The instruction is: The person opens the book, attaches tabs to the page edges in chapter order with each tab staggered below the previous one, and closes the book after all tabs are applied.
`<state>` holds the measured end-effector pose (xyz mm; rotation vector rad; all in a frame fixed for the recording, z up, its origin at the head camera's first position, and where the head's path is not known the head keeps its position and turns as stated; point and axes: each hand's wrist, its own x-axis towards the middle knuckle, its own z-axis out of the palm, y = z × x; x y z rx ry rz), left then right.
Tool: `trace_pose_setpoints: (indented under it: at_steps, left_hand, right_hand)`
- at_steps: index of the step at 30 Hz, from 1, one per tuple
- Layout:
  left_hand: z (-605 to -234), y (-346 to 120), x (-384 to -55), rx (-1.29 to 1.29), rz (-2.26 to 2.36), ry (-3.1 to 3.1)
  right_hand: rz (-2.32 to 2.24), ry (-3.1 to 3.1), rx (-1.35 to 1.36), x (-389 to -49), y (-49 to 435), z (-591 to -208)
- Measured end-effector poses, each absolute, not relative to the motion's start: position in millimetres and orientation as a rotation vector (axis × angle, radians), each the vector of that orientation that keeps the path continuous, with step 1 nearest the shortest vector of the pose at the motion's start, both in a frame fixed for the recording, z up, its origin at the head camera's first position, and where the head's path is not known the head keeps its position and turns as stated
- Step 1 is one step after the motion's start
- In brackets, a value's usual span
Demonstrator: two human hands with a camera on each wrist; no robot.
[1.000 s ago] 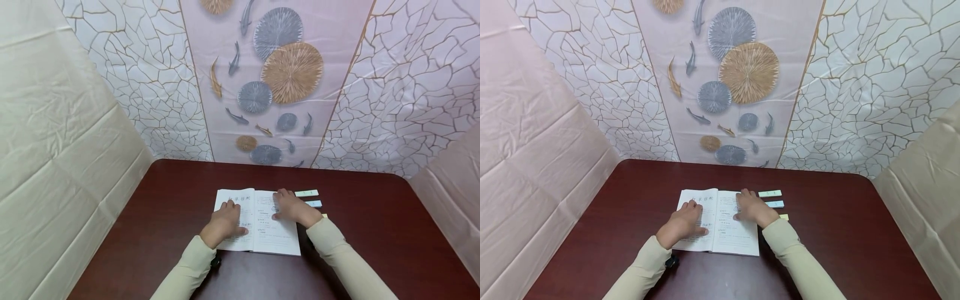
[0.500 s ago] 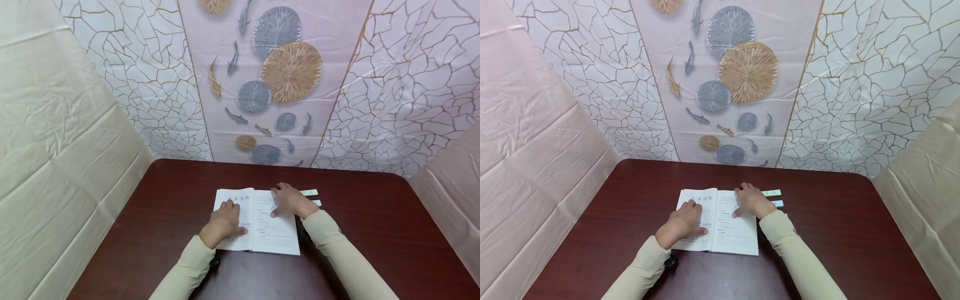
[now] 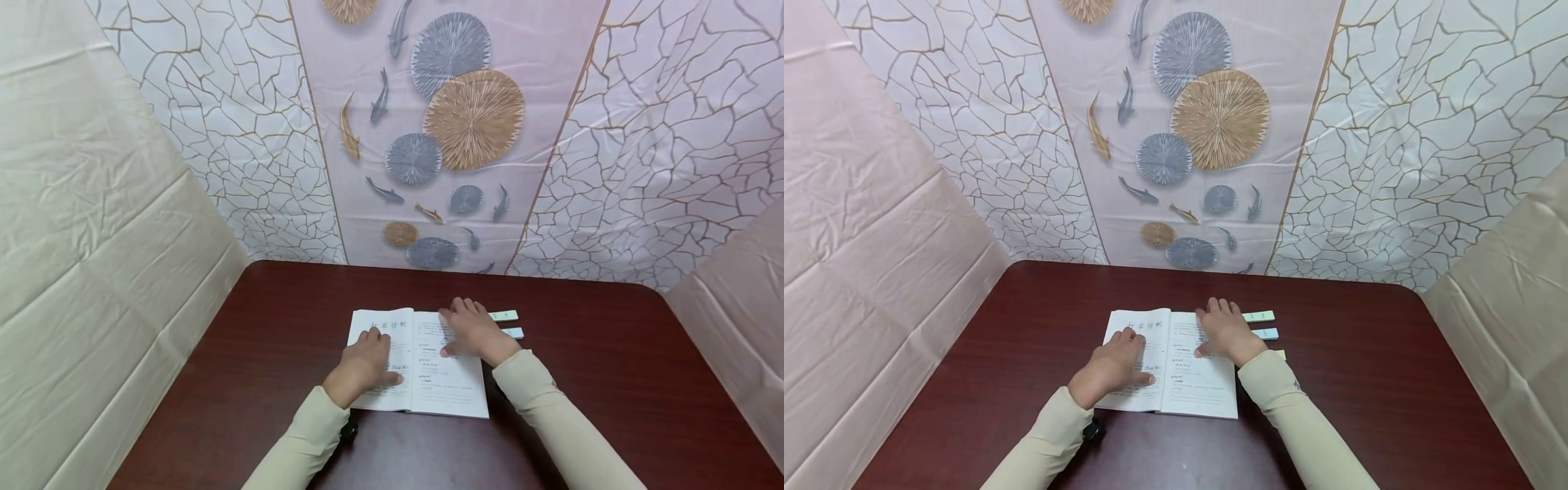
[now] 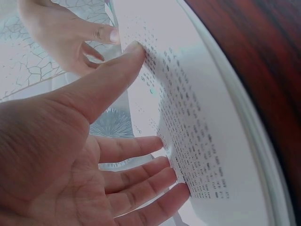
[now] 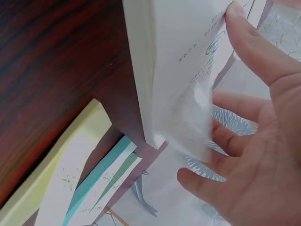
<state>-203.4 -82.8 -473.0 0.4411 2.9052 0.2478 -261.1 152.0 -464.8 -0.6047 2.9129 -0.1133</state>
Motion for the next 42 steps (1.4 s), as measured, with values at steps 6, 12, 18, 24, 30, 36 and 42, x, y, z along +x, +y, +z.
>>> trace_pose_setpoints:
  at_steps: [6,12,18,24,30,36,42]
  left_hand:
    - [-472.4,-81.8,-202.8,0.437,0.265,2.896]
    - [-471.3,-82.6,-203.0,0.447,0.265,2.903]
    - [-471.2,-82.1,-201.8,0.471,0.301,2.903]
    - [-471.1,-82.9,-200.3,0.458,0.303,2.897]
    - [-469.4,-83.3,-199.5,0.448,0.284,2.901]
    - [-474.3,-86.1,-199.8,0.496,0.31,2.912]
    - [-476.0,-108.1,-209.0,0.592,0.703,2.799]
  right_hand:
    - [-0.317,2.986,-0.569,-257.5,154.9,-458.5]
    - [-1.183,2.852,-0.436,-244.8,158.1,-445.2]
    - [-1.574,2.581,-0.375,-213.0,162.0,-443.3]
    - [-1.6,2.521,-0.39,-181.1,152.8,-457.6]
    - [-1.544,2.579,-0.384,-172.9,134.9,-473.1]
    - [-1.514,2.592,-0.405,-175.3,123.8,-482.2]
    - [-1.358,2.623,-0.447,-176.3,115.2,-483.8]
